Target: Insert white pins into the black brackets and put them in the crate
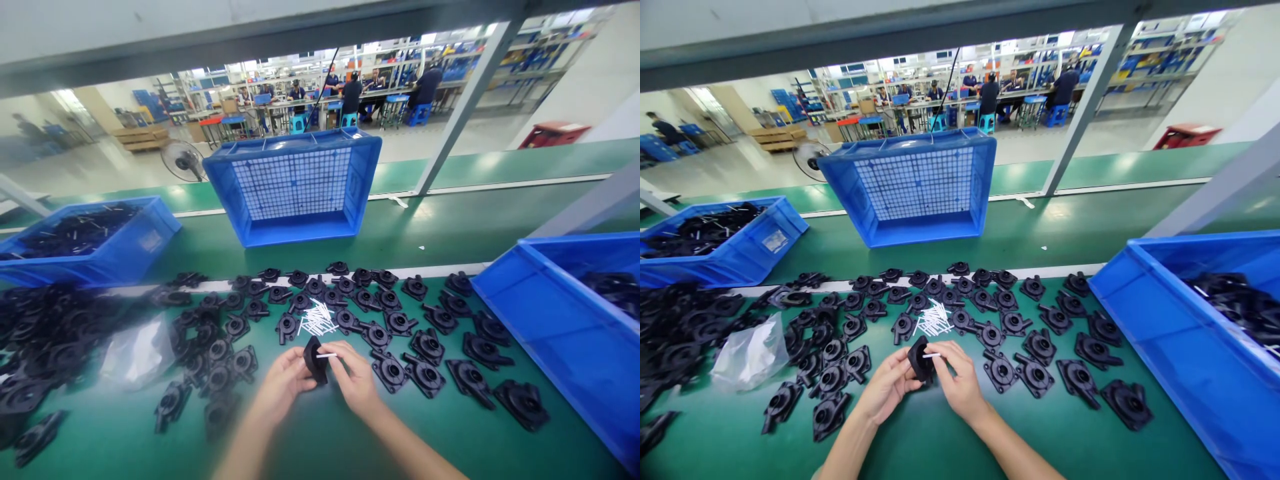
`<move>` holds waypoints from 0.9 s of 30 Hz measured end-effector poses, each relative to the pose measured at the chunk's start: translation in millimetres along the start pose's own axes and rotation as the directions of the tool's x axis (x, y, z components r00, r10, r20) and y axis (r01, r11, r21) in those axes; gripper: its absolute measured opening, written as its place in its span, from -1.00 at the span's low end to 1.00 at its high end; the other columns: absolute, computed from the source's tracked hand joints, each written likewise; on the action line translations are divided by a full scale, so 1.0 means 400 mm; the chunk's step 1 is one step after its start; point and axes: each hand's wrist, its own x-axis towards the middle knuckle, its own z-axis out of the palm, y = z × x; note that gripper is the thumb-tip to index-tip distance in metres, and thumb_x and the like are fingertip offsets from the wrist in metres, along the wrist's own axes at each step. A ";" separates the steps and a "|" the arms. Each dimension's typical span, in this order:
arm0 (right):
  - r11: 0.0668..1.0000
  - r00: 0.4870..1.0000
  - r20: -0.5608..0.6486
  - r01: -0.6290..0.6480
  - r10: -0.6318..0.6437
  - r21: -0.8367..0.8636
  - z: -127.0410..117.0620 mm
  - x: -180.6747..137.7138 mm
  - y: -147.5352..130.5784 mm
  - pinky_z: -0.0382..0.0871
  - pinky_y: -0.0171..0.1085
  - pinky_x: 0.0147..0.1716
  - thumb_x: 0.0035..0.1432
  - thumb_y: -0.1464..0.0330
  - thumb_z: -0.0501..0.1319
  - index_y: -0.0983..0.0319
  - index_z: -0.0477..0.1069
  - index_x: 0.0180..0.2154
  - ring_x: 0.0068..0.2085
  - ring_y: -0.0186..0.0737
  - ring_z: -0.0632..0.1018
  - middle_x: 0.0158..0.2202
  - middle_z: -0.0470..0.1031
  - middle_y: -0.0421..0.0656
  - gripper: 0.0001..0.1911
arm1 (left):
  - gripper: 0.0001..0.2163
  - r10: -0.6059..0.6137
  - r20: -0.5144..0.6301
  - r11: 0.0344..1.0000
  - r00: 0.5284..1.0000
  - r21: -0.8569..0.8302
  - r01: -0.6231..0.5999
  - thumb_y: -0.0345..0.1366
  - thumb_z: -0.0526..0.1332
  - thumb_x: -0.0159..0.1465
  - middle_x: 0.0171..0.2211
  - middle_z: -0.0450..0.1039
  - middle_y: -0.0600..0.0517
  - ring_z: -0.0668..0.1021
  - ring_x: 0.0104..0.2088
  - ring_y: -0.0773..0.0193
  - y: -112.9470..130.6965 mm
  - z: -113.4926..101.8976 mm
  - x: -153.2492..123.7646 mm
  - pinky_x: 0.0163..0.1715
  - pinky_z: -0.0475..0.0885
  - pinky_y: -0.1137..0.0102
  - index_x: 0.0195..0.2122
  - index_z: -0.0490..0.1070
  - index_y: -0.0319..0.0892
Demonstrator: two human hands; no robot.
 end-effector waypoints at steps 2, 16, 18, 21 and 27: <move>1.000 1.000 -0.006 -0.008 0.008 -0.016 0.002 -0.003 0.004 0.42 -0.17 -0.19 0.24 0.38 0.06 0.19 0.41 -0.10 -0.21 -0.18 0.51 -0.26 0.52 -0.08 -0.77 | -0.76 -0.002 -0.003 1.000 1.000 0.000 0.002 -0.27 0.30 0.12 -0.30 0.44 -0.05 0.50 -0.36 0.37 -0.001 0.000 0.000 -0.44 0.46 0.54 -0.22 0.40 -0.25; 0.993 0.986 -0.128 -0.100 0.107 0.057 0.027 -0.039 0.044 0.48 -0.25 -0.19 0.24 0.40 0.10 0.21 0.24 -0.16 -0.19 -0.19 0.57 -0.22 0.54 -0.07 -0.88 | -0.78 -0.009 0.001 1.000 1.000 -0.025 0.009 -0.29 0.30 0.13 -0.33 0.42 -0.04 0.50 -0.35 0.35 -0.007 -0.006 0.002 -0.47 0.46 0.53 -0.25 0.38 -0.26; 0.995 0.987 -0.132 -0.092 0.097 0.041 0.026 -0.038 0.043 0.49 -0.26 -0.21 0.23 0.41 0.10 0.20 0.27 -0.16 -0.19 -0.20 0.57 -0.21 0.53 -0.08 -0.88 | -0.78 -0.009 -0.001 1.000 1.000 -0.024 0.009 -0.29 0.29 0.13 -0.32 0.42 -0.05 0.49 -0.36 0.36 -0.007 -0.005 0.001 -0.47 0.46 0.55 -0.23 0.38 -0.26; 0.998 0.989 -0.139 -0.052 0.047 -0.035 0.022 -0.036 0.038 0.47 -0.25 -0.19 0.23 0.45 0.09 0.17 0.31 -0.08 -0.17 -0.22 0.55 -0.15 0.52 -0.10 -0.79 | -0.74 -0.011 -0.018 1.000 1.000 -0.013 0.011 -0.27 0.30 0.12 -0.28 0.43 -0.07 0.49 -0.35 0.36 -0.006 -0.003 0.001 -0.48 0.45 0.55 -0.19 0.38 -0.25; 0.983 0.988 -0.106 0.097 -0.115 -0.158 0.022 -0.033 0.019 0.40 -0.17 -0.11 0.22 0.53 0.05 0.08 0.29 0.06 -0.09 -0.19 0.49 -0.08 0.47 -0.14 -0.59 | -0.71 -0.019 -0.057 1.000 0.998 0.012 0.020 -0.26 0.32 0.10 -0.29 0.43 -0.05 0.50 -0.34 0.34 0.000 0.003 0.003 -0.49 0.44 0.55 -0.18 0.38 -0.24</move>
